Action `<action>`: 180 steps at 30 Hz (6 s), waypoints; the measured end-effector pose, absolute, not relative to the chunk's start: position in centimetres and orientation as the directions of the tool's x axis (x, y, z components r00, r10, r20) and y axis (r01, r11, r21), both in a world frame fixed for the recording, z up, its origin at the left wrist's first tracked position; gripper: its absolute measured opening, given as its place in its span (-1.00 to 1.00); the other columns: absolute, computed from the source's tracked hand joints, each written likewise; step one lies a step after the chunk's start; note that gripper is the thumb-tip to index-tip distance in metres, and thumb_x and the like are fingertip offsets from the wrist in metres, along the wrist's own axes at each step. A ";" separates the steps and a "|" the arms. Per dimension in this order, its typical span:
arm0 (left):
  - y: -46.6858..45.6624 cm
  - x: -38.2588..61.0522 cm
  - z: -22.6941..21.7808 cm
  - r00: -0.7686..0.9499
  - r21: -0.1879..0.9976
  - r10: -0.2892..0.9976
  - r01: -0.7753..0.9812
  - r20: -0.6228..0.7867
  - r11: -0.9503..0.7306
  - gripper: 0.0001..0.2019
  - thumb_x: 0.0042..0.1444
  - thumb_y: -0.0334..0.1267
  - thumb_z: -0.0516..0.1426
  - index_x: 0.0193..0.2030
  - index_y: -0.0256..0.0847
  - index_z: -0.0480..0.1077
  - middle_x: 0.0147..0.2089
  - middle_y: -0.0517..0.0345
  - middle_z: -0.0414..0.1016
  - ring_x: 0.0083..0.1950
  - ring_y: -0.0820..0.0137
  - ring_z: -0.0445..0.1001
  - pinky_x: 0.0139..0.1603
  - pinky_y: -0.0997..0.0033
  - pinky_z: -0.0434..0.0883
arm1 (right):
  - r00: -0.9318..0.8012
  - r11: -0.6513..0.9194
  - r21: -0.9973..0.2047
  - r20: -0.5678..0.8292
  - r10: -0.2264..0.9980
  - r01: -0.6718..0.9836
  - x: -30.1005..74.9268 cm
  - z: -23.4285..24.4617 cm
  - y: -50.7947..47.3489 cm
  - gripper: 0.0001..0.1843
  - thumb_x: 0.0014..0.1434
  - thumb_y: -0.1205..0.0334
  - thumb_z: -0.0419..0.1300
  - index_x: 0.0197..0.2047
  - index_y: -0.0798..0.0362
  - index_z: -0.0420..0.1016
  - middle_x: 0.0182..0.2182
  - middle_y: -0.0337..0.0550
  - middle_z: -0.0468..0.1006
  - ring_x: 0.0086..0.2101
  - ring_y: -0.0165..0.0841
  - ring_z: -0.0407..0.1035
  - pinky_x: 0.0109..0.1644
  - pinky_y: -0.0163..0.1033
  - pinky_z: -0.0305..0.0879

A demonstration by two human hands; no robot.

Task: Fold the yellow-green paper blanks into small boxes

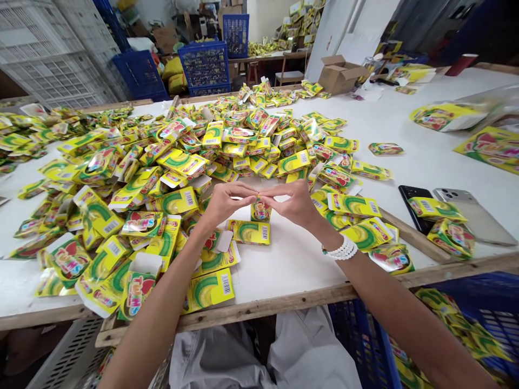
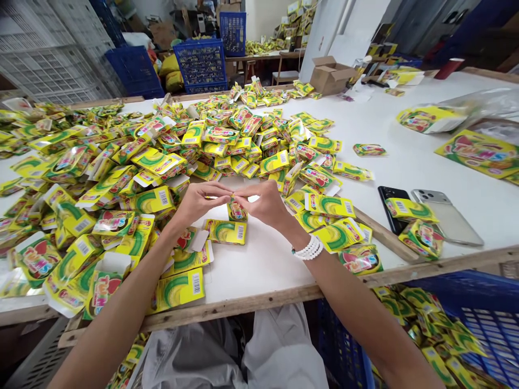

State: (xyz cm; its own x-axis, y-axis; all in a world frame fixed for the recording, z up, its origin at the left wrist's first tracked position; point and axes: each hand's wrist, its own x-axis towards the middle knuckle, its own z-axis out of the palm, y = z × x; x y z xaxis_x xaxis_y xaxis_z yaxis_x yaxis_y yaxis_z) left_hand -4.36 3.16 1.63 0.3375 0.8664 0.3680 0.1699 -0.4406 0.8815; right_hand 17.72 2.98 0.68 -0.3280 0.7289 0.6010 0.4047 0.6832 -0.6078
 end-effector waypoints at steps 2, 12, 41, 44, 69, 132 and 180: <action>3.1 -4.1 1.6 0.308 0.891 0.879 0.159 0.365 -0.425 -0.68 0.06 0.10 0.44 -0.32 -0.13 0.75 -0.21 -0.05 0.74 -0.20 0.27 0.66 -0.21 0.37 0.55 | -0.307 0.649 -0.651 0.572 0.760 0.394 17.6 0.8 3.0 -0.86 0.23 0.38 0.43 -0.27 -0.05 0.81 -0.25 -0.10 0.79 -0.27 -0.08 0.73 -0.17 -0.10 0.70; 2.0 -1.2 -0.8 0.098 0.932 0.949 0.182 0.300 -0.313 -0.62 0.14 -0.04 0.39 0.03 -0.18 0.62 0.04 0.01 0.69 -0.13 0.29 0.67 -0.11 0.35 0.58 | -0.143 0.635 -0.612 0.657 0.740 0.472 16.8 -0.1 2.7 -0.82 0.25 0.34 0.33 -0.27 -0.03 0.80 -0.31 -0.11 0.79 -0.35 -0.09 0.71 -0.29 -0.11 0.63; -0.4 1.2 -0.4 0.111 0.645 0.912 0.674 0.394 -0.360 -0.54 0.13 -0.39 0.33 0.19 -0.10 0.47 0.20 0.10 0.60 -0.04 0.30 0.63 -0.09 0.39 0.48 | 0.134 0.301 -0.934 0.329 0.935 0.191 15.4 0.0 2.3 -0.79 0.07 0.12 0.42 -0.36 0.10 0.79 -0.37 -0.02 0.77 -0.36 -0.08 0.70 -0.29 -0.12 0.63; -0.3 1.1 -0.2 0.119 0.628 0.910 0.689 0.396 -0.363 -0.62 0.12 -0.38 0.33 0.09 -0.11 0.49 0.11 0.12 0.60 -0.10 0.31 0.60 -0.17 0.40 0.44 | 0.106 0.300 -0.936 0.322 0.941 0.186 15.4 0.0 2.2 -0.79 0.07 0.13 0.41 -0.34 0.10 0.80 -0.37 -0.02 0.77 -0.39 -0.07 0.70 -0.31 -0.12 0.63; -0.8 1.1 -0.4 -0.014 0.767 0.912 0.548 0.409 -0.335 -0.60 -0.01 -0.48 0.33 -0.02 -0.15 0.43 -0.15 0.24 0.58 -0.25 0.43 0.47 -0.17 0.46 0.38 | -0.202 0.466 -0.809 0.420 0.885 0.358 16.3 0.6 2.0 -0.71 0.19 0.35 0.32 -0.07 -0.01 0.82 -0.12 -0.10 0.76 -0.24 -0.06 0.73 -0.19 -0.10 0.67; 2.4 -4.3 1.8 0.498 0.666 0.859 0.603 0.115 -0.439 -0.85 0.03 -0.33 0.43 -0.23 -0.13 0.67 -0.28 0.19 0.65 -0.26 0.34 0.51 -0.18 0.42 0.39 | -0.374 0.315 -0.901 0.194 0.907 0.297 17.9 0.2 3.6 -0.68 0.16 0.06 0.41 -0.07 0.02 0.82 -0.15 -0.06 0.80 -0.19 -0.11 0.72 -0.07 -0.09 0.67; 1.8 -0.4 -1.3 -0.024 0.976 0.986 -0.135 0.168 -0.170 -0.77 -0.19 -0.47 0.23 -0.31 -0.21 0.53 -0.11 0.12 0.64 -0.09 0.34 0.61 -0.13 0.42 0.56 | -0.181 0.235 -0.972 0.230 0.956 0.005 17.6 -0.2 4.0 -0.66 0.03 -0.07 0.56 -0.18 -0.08 0.84 -0.14 -0.09 0.80 -0.07 -0.05 0.69 0.11 0.03 0.63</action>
